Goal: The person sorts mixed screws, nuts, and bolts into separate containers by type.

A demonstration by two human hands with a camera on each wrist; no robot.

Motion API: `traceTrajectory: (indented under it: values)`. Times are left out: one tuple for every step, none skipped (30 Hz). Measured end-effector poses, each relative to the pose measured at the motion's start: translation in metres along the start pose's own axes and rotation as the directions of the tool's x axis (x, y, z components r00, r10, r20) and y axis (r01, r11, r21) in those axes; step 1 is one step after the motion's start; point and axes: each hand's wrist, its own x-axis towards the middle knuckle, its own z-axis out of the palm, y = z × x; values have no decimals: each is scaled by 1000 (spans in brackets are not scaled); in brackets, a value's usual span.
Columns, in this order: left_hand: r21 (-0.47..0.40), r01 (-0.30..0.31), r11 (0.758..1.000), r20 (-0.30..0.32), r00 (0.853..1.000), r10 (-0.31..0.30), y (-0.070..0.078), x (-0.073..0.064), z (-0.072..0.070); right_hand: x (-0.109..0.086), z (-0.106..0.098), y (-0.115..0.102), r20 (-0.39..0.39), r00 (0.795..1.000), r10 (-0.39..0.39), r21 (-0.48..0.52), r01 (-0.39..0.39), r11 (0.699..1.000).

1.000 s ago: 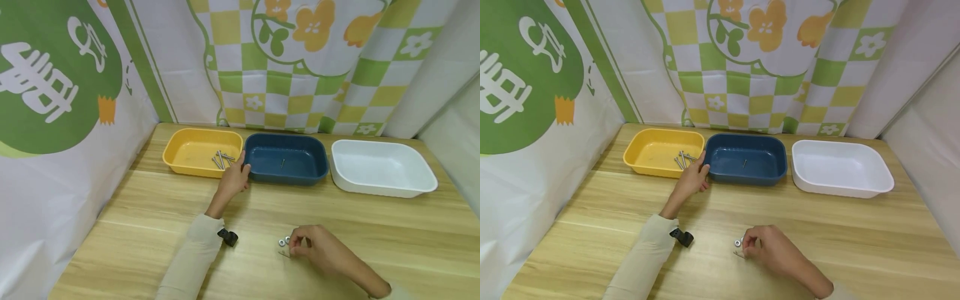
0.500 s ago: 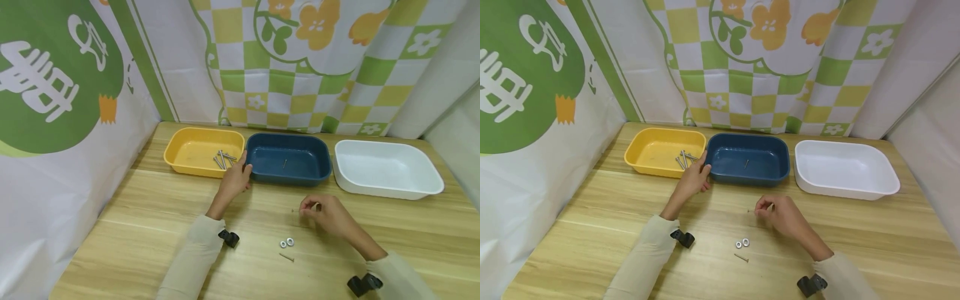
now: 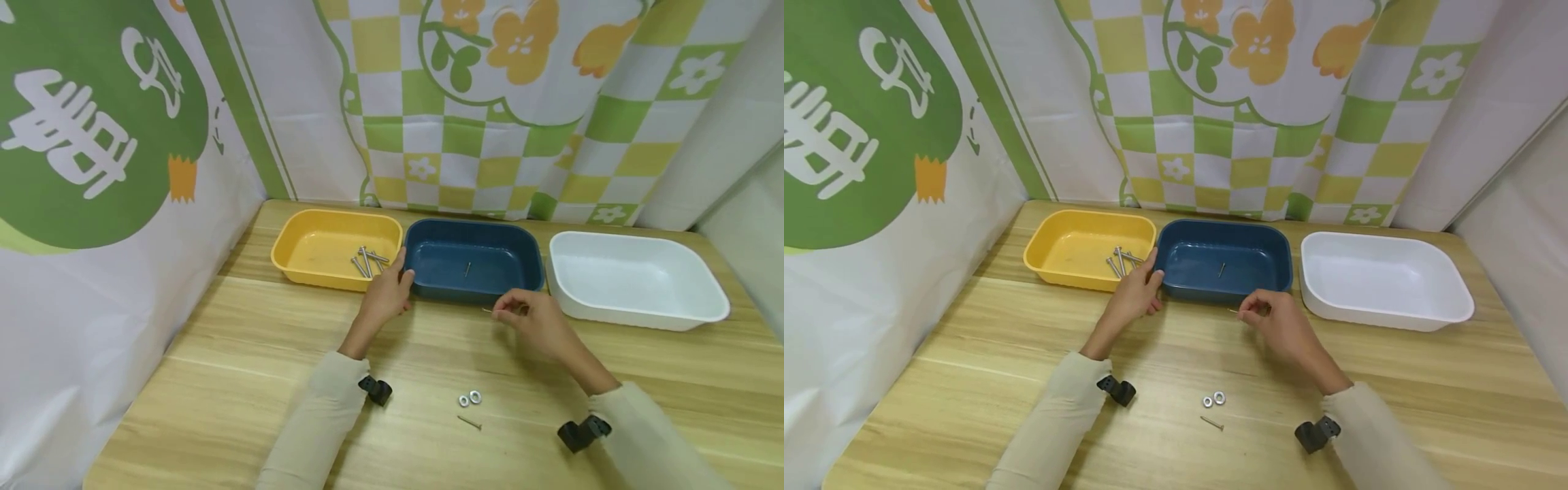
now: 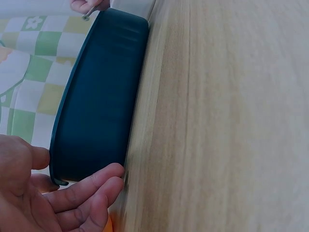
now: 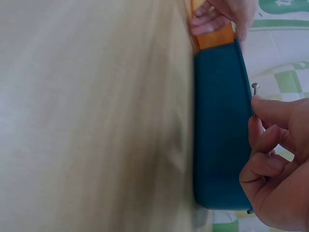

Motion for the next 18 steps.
traceTrajectory:
  values:
    - [4, 1, 1000, 0, 1000, -1, 0, 0, 0, 2, -2, 0, -11, 1000, -10, -8, 10, 1000]
    - [6, 2, 1000, 0, 1000, -2, 0, 0, 0, 5, -3, 0, -22, 1000, -23, -17, 22, 1000]
    - [9, 3, 1000, -1, 1000, -3, 0, 0, 0, 7, -5, -1, -31, 999, -30, -27, 29, 999]
    - [10, 3, 1000, -2, 1000, -3, 0, 0, 0, 9, -6, -2, -42, 999, -33, -41, 31, 999]
    - [10, 2, 1000, -4, 1000, -2, 0, 0, 0, 11, -7, -2, -51, 998, -39, -52, 36, 998]
    - [11, 2, 1000, -6, 1000, -2, 0, 0, 0, 13, -8, -4, -57, 998, -41, -65, 37, 997]
    - [11, 0, 1000, -7, 1000, 0, 0, 0, 0, 15, -9, -5, -64, 997, -40, -75, 35, 997]
    - [12, 0, 1000, -7, 1000, 1, 0, 0, 1, 16, -9, -5, -68, 997, -36, -84, 31, 996]
    - [13, -2, 1000, -9, 1000, 2, 1, 0, 1, 18, -9, -6, -74, 997, -31, -92, 24, 995]
    - [14, -2, 1000, -11, 1000, 2, 0, 0, 0, 21, -9, -7, -80, 996, -30, -100, 22, 995]
    - [16, -1, 1000, -13, 1000, 1, 1, 0, 0, 23, -8, -8, -84, 996, -31, -106, 22, 994]
    - [18, 0, 1000, -13, 1000, 0, 1, 0, 0, 25, -7, -9, -87, 996, -29, -113, 19, 993]
    - [23, 0, 1000, -12, 1000, 0, 1, 0, -1, 27, -5, -9, -89, 996, -27, -116, 17, 993]
    - [29, -1, 1000, -12, 1000, 1, 1, 0, -1, 29, -4, -9, -94, 995, -27, -121, 16, 993]
    - [31, 0, 1000, -11, 1000, 0, 1, 0, -1, 30, -3, -9, -99, 995, -25, -123, 13, 992]
    - [35, 0, 999, -10, 1000, 0, 1, 0, -1, 31, -1, -9, -103, 994, -22, -127, 9, 992]
    - [37, 0, 999, -9, 1000, 0, 1, 0, -1, 32, 0, -9, -107, 994, -17, -131, 3, 991]
    - [38, 1, 999, -8, 1000, 0, 1, 0, -1, 33, 1, -9, -110, 994, -10, -134, -5, 991]
